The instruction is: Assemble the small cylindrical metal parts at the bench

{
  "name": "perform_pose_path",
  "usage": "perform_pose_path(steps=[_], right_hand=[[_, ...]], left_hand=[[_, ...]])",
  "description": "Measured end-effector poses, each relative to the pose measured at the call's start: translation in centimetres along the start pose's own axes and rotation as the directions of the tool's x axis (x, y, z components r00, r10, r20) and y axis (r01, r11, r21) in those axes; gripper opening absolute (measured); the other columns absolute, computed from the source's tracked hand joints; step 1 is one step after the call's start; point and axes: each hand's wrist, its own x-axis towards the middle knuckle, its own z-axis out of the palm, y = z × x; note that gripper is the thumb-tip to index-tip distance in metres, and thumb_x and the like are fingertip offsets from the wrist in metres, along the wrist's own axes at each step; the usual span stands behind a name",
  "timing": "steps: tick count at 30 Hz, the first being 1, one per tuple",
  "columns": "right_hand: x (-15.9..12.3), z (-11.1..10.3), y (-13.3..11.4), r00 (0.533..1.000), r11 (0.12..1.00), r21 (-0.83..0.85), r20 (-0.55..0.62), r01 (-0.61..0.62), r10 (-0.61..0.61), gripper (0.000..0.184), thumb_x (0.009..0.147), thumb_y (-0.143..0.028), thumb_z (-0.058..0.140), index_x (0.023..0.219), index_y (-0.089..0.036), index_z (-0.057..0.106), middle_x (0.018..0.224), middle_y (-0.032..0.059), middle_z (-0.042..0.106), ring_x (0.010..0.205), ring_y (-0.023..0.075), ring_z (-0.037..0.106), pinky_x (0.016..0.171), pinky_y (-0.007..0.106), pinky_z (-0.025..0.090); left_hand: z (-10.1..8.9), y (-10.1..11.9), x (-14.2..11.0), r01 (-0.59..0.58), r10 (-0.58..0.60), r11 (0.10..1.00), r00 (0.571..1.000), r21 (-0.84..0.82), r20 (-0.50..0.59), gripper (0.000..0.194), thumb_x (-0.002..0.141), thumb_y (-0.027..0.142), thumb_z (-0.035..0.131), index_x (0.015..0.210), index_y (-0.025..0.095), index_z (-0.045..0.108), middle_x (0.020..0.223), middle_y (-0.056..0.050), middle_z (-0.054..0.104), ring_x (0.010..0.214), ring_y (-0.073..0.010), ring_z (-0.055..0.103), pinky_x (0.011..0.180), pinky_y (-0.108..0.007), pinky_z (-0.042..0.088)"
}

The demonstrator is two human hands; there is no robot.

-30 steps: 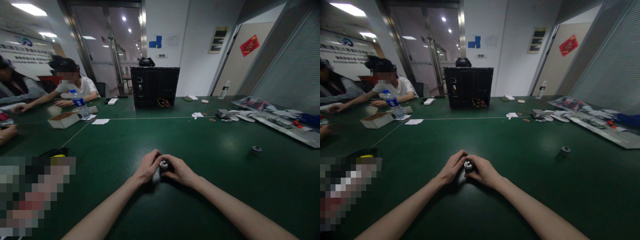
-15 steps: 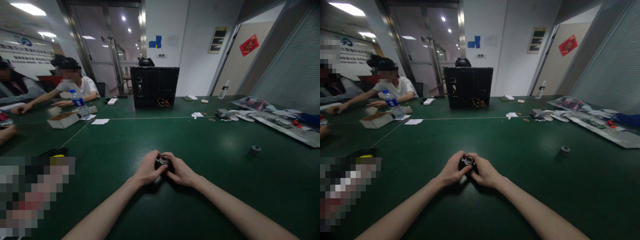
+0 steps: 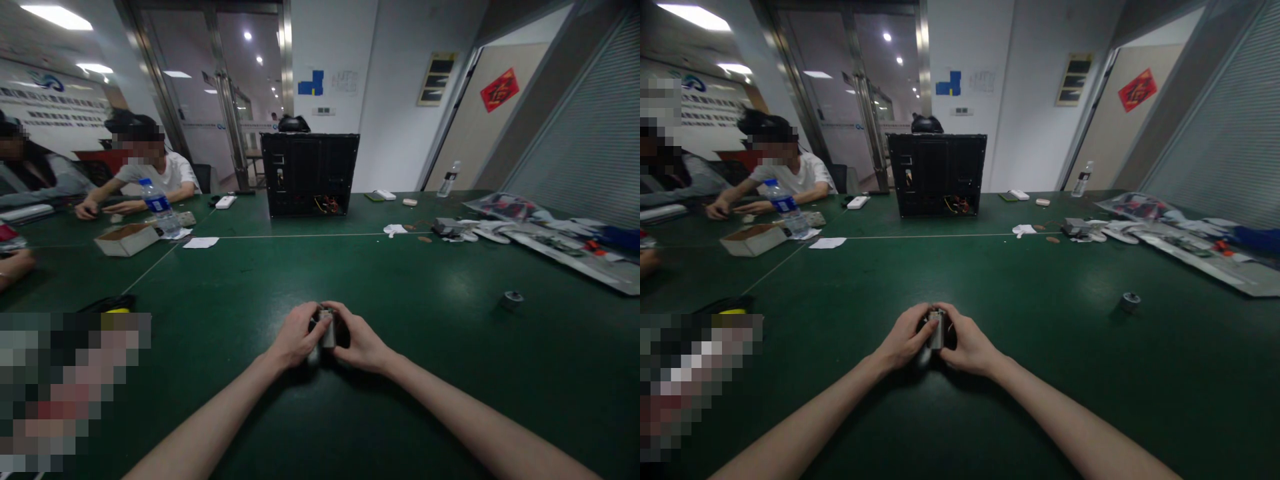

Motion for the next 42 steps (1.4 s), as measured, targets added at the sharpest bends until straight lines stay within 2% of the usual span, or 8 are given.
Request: perform_pose_path(steps=[7, 15, 19, 25, 34, 39, 42], right_hand=[[-0.08, -0.18, 0.05, 0.997, 0.998, -0.032, -0.045, -0.058, 0.057, 0.071, 0.063, -0.012, 0.061, 0.128, -0.020, 0.033, 0.105, 0.0060, 0.060, 0.085, 0.0172, 0.060, 0.078, 0.029, 0.048], [-0.03, -0.02, 0.25, 0.994, 0.993, -0.099, -0.096, -0.064, 0.055, 0.072, 0.061, -0.010, 0.059, 0.128, -0.020, 0.035, 0.108, 0.0063, 0.057, 0.081, 0.0158, 0.057, 0.075, 0.028, 0.047], [-0.02, 0.01, 0.19, 0.993, 0.992, -0.115, -0.110, -0.046, 0.033, 0.071, 0.062, -0.010, 0.058, 0.129, -0.020, 0.036, 0.112, 0.0071, 0.056, 0.087, 0.0170, 0.056, 0.079, 0.029, 0.046], [-0.05, 0.11, 0.43, 0.994, 0.990, -0.132, -0.107, -0.049, 0.035, 0.072, 0.063, -0.012, 0.059, 0.130, -0.020, 0.034, 0.112, 0.0078, 0.056, 0.084, 0.0168, 0.056, 0.079, 0.030, 0.047], [-0.11, 0.30, 0.47, 0.987, 0.979, -0.204, -0.160, -0.007, -0.026, 0.067, 0.065, -0.015, 0.058, 0.129, -0.019, 0.038, 0.124, 0.0096, 0.053, 0.108, 0.0218, 0.054, 0.095, 0.035, 0.043], [-0.05, 0.53, 0.40, 0.986, 0.975, -0.224, -0.158, 0.013, -0.050, 0.064, 0.067, -0.015, 0.056, 0.129, -0.018, 0.040, 0.122, 0.0096, 0.054, 0.109, 0.0215, 0.054, 0.096, 0.036, 0.043], [-0.01, 0.49, 0.12, 0.987, 0.973, -0.230, -0.145, 0.031, -0.066, 0.068, 0.065, -0.012, 0.055, 0.131, -0.019, 0.038, 0.119, 0.0091, 0.054, 0.107, 0.0213, 0.053, 0.094, 0.035, 0.044]], left_hand=[[-0.08, -0.10, 0.00, 0.009, -0.009, 0.999, 1.000, 0.049, 0.008, 0.034, 0.088, 0.048, 0.042, 0.087, 0.016, 0.054, 0.082, -0.005, 0.058, 0.074, -0.0202, 0.051, 0.070, -0.031, 0.040], [-0.12, 0.06, 0.15, 0.004, -0.004, 0.999, 1.000, 0.041, 0.012, 0.030, 0.089, 0.042, 0.043, 0.075, 0.017, 0.052, 0.075, -0.003, 0.055, 0.071, -0.0188, 0.048, 0.066, -0.029, 0.038], [-0.36, 0.14, 0.14, -0.010, 0.009, 1.000, 0.999, 0.027, 0.046, 0.032, 0.091, 0.043, 0.038, 0.078, 0.017, 0.052, 0.077, -0.004, 0.055, 0.073, -0.0195, 0.048, 0.069, -0.030, 0.038], [-0.44, 0.17, 0.06, -0.003, 0.003, 1.000, 0.999, 0.002, 0.053, 0.031, 0.092, 0.042, 0.036, 0.081, 0.017, 0.052, 0.080, -0.004, 0.056, 0.075, -0.0198, 0.049, 0.071, -0.031, 0.039], [-0.05, -0.29, 0.00, -0.044, 0.045, 0.999, 0.995, -0.012, 0.083, 0.031, 0.092, 0.041, 0.035, 0.089, 0.015, 0.053, 0.085, -0.006, 0.057, 0.078, -0.0212, 0.051, 0.073, -0.033, 0.041], [0.04, -0.19, 0.13, 0.017, -0.018, 1.000, 0.994, 0.014, 0.107, 0.036, 0.087, 0.046, 0.044, 0.100, 0.014, 0.056, 0.093, -0.009, 0.060, 0.083, -0.0234, 0.052, 0.079, -0.036, 0.041], [-0.07, -0.08, 0.15, 0.054, -0.053, 0.999, 0.991, -0.005, 0.123, 0.037, 0.089, 0.045, 0.040, 0.102, 0.014, 0.056, 0.097, -0.009, 0.061, 0.086, -0.0236, 0.052, 0.082, -0.037, 0.041]])
